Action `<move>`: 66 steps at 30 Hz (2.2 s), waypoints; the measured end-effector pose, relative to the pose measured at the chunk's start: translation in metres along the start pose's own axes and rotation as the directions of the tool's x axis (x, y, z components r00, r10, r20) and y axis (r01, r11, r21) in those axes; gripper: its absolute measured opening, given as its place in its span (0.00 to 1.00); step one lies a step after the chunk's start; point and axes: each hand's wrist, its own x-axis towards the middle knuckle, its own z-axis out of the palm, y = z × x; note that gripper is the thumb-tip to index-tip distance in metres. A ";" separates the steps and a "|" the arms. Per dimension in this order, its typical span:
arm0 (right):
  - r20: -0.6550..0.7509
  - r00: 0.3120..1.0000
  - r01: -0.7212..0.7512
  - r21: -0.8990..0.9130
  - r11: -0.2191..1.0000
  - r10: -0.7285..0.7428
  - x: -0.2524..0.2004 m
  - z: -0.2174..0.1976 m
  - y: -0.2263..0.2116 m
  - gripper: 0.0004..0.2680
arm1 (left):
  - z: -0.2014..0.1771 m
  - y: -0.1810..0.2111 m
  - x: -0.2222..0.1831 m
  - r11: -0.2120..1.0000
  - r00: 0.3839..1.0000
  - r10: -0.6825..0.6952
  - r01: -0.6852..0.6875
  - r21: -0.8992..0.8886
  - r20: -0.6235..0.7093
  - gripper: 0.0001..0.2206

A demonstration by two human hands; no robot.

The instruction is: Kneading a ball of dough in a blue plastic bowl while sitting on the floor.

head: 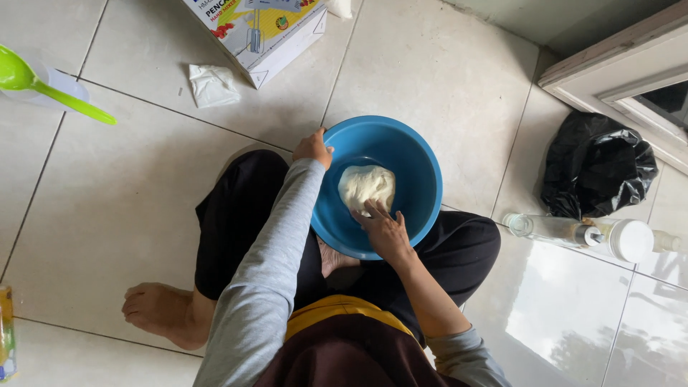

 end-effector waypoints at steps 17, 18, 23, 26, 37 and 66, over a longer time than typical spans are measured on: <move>-0.537 0.787 0.160 0.654 0.739 0.304 0.021 -0.017 0.074 0.18 | -0.009 0.016 -0.029 0.997 0.995 -0.069 0.066 -0.047 -0.066 0.24; -0.546 0.782 0.170 0.651 0.739 0.301 0.033 -0.013 0.082 0.18 | -0.011 0.017 -0.030 0.997 0.995 -0.063 0.060 -0.047 -0.076 0.24; 0.041 0.891 -0.305 0.792 0.529 0.452 0.124 0.058 0.139 0.34 | 0.007 0.007 -0.015 0.993 0.991 -0.108 0.103 -0.061 -0.079 0.26; 0.145 0.869 -0.354 0.850 0.391 0.473 0.160 0.063 0.137 0.37 | 0.003 0.010 -0.017 0.993 0.990 -0.117 0.114 -0.035 -0.077 0.25; 0.094 0.929 -0.249 0.876 0.413 0.359 0.152 0.018 0.095 0.31 | -0.004 0.023 -0.025 0.973 0.969 -0.226 0.220 -0.064 -0.099 0.27; -0.389 0.919 0.194 0.568 0.800 0.054 -0.001 -0.085 0.036 0.22 | -0.158 0.093 -0.171 0.988 0.912 -0.060 -0.003 -0.154 -0.406 0.17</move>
